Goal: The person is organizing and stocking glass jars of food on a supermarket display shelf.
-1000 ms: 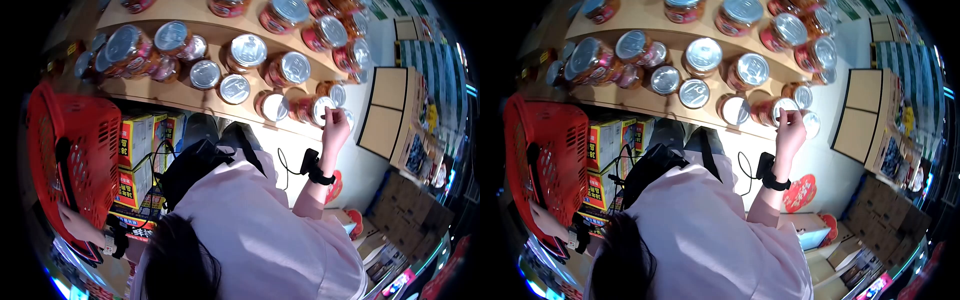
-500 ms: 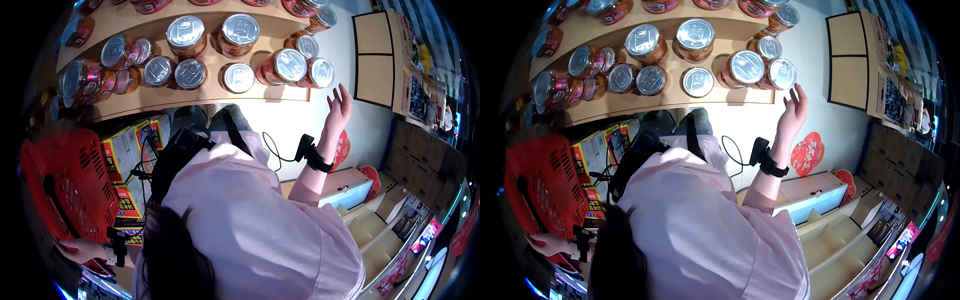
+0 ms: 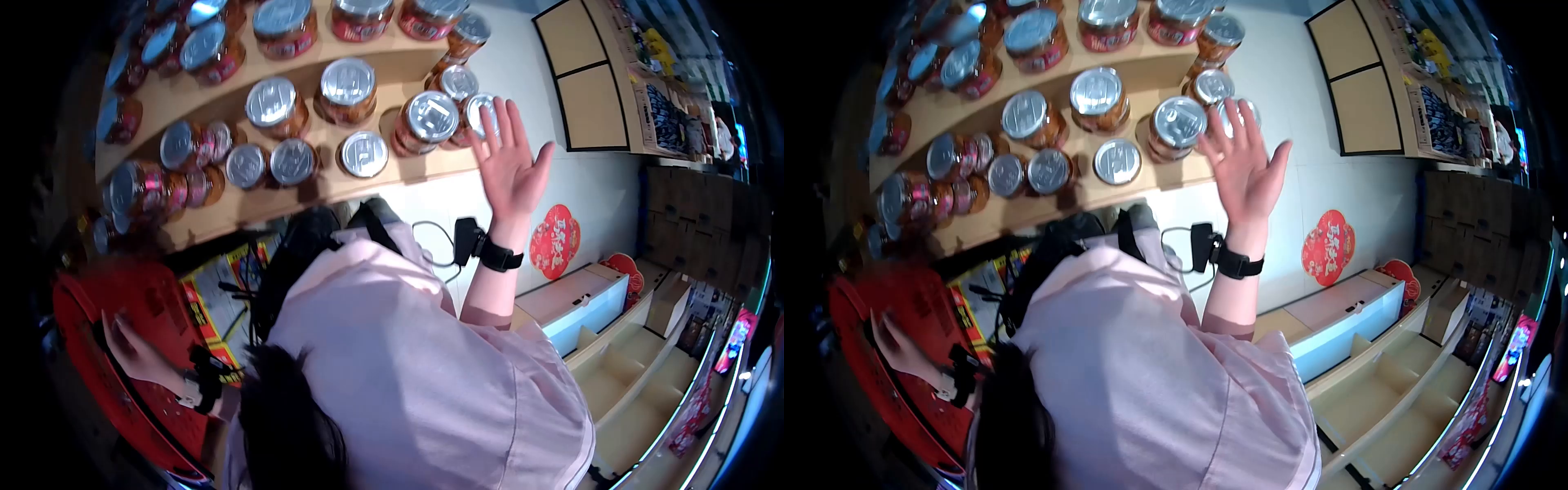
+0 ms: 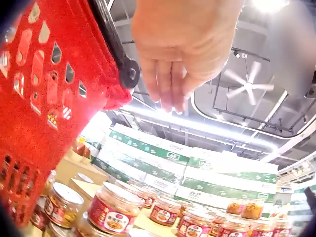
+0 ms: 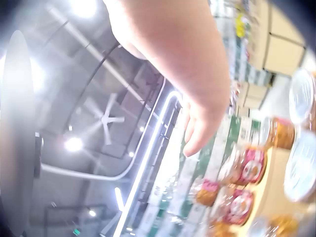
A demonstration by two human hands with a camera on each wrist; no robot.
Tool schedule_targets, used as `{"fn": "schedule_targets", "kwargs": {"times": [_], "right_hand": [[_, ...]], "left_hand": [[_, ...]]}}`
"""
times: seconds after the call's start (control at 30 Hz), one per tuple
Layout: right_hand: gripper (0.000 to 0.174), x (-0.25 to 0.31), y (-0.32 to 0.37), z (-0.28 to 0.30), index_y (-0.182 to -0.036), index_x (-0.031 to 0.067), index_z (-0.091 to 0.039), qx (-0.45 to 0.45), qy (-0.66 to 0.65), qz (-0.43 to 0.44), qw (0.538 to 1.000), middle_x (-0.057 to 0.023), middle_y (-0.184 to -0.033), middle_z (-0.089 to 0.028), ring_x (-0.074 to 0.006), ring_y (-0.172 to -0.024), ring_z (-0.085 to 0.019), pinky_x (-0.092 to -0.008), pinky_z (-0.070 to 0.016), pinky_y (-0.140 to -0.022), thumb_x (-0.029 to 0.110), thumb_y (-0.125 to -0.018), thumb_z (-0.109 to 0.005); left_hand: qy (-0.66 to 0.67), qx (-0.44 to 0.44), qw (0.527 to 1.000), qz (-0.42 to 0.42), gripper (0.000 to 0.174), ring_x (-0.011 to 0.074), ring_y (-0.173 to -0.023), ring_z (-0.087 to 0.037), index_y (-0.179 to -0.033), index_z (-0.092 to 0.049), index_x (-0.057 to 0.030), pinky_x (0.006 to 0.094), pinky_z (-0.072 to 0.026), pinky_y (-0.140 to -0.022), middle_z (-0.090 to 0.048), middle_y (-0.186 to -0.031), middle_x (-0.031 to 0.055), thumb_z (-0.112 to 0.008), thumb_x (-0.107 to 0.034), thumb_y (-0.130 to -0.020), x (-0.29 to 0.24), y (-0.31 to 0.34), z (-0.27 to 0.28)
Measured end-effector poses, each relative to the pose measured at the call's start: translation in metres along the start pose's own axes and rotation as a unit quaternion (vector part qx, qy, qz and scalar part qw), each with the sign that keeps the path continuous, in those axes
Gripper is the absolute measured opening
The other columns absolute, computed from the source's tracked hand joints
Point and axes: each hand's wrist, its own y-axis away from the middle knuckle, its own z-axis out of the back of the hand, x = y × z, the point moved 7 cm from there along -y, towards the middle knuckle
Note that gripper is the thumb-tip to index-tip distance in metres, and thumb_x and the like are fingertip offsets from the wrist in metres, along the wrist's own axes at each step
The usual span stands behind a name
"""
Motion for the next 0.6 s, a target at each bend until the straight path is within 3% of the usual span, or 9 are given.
{"fn": "schedule_targets", "kwargs": {"times": [0.03, 0.07, 0.13, 0.23, 0.37, 0.47, 0.57, 0.6], "right_hand": [[0.076, -0.003, 0.002, -0.018, -0.144, 0.0063, -0.017, 0.055, -0.136, -0.012, 0.989, -0.0162, -0.149, -0.019, -0.0299, -0.138, -0.018, -0.0531, -0.0120, -0.111, 0.056, -0.090, -0.037], [0.076, -0.004, 0.004, -0.024, -0.146, 0.0126, -0.013, 0.084, -0.170, -0.005, 0.982, -0.0130, -0.151, -0.013, -0.0283, -0.140, -0.012, -0.0552, -0.0048, -0.111, 0.057, -0.089, -0.038], [0.074, -0.005, 0.006, -0.039, -0.147, 0.0193, -0.009, 0.136, -0.229, -0.008, 0.964, -0.0097, -0.152, -0.014, -0.0274, -0.140, -0.010, -0.0571, -0.0023, -0.110, 0.063, -0.089, -0.027], [0.076, -0.010, 0.006, -0.059, -0.147, 0.0220, -0.008, 0.174, -0.200, -0.026, 0.964, -0.0094, -0.152, -0.014, -0.0264, -0.140, -0.009, -0.0579, -0.0013, -0.110, 0.068, -0.087, -0.017], [0.079, -0.025, 0.001, -0.075, -0.147, 0.0201, -0.008, 0.207, -0.131, -0.044, 0.969, -0.0084, -0.151, -0.015, -0.0268, -0.140, -0.012, -0.0573, -0.0036, -0.110, 0.070, -0.086, -0.017], [0.082, -0.032, -0.003, -0.078, -0.147, 0.0170, -0.008, 0.170, -0.179, -0.044, 0.968, -0.0114, -0.150, -0.019, -0.0276, -0.138, -0.017, -0.0571, -0.0111, -0.109, 0.070, -0.086, -0.019], [0.082, -0.053, -0.011, -0.079, -0.146, 0.0145, -0.010, 0.143, -0.020, -0.073, 0.987, -0.0162, -0.146, -0.026, -0.0291, -0.135, -0.025, -0.0544, -0.0225, -0.107, 0.069, -0.086, -0.025], [0.083, -0.064, -0.015, -0.077, -0.145, 0.0111, -0.014, 0.138, 0.044, -0.090, 0.985, -0.0201, -0.140, -0.035, -0.0310, -0.130, -0.035, -0.0489, -0.0320, -0.104, 0.067, -0.087, -0.030]], "left_hand": [[0.069, 0.014, 0.998, 0.004, 0.041, 0.0233, -0.109, -0.055, -0.131, -0.042, 0.0034, 0.0325, -0.0457, -0.092, -0.051, -0.126, 0.0163, -0.050, -0.002, -0.091, -0.005, -0.006, -0.011], [0.123, 0.014, 0.992, 0.013, 0.049, 0.0257, -0.119, -0.046, -0.136, -0.033, 0.0018, 0.0358, -0.0402, -0.098, -0.041, -0.134, 0.0169, -0.051, -0.003, -0.091, -0.008, -0.010, -0.021], [0.226, 0.034, 0.972, 0.059, 0.067, 0.0285, -0.133, -0.029, -0.143, -0.017, -0.0012, 0.0415, -0.0318, -0.106, -0.021, -0.147, 0.0166, -0.056, -0.010, -0.089, -0.035, -0.016, -0.035], [0.306, 0.031, 0.940, 0.146, 0.062, 0.0294, -0.134, -0.028, -0.143, -0.015, -0.0025, 0.0448, -0.0299, -0.107, -0.023, -0.147, 0.0156, -0.047, -0.025, -0.094, -0.054, -0.021, -0.047], [0.244, 0.083, 0.964, 0.064, 0.057, 0.0306, -0.134, -0.028, -0.144, -0.015, -0.0041, 0.0461, -0.0278, -0.107, -0.026, -0.146, 0.0168, -0.036, -0.031, -0.098, -0.048, -0.033, -0.054], [0.170, 0.106, 0.978, 0.060, 0.047, 0.0280, -0.130, -0.035, -0.140, -0.027, -0.0015, 0.0394, -0.0286, -0.107, -0.034, -0.142, 0.0171, -0.034, -0.021, -0.098, -0.028, -0.031, -0.055], [0.113, 0.203, 0.971, 0.047, 0.038, 0.0266, -0.120, -0.047, -0.130, -0.042, 0.0035, 0.0348, -0.0359, -0.101, -0.048, -0.130, 0.0184, -0.041, -0.009, -0.095, -0.004, -0.033, -0.072], [0.145, 0.216, 0.963, 0.066, 0.036, 0.0258, -0.116, -0.050, -0.128, -0.044, 0.0041, 0.0339, -0.0382, -0.098, -0.052, -0.125, 0.0180, -0.043, -0.006, -0.094, 0.002, -0.034, -0.079]]}}
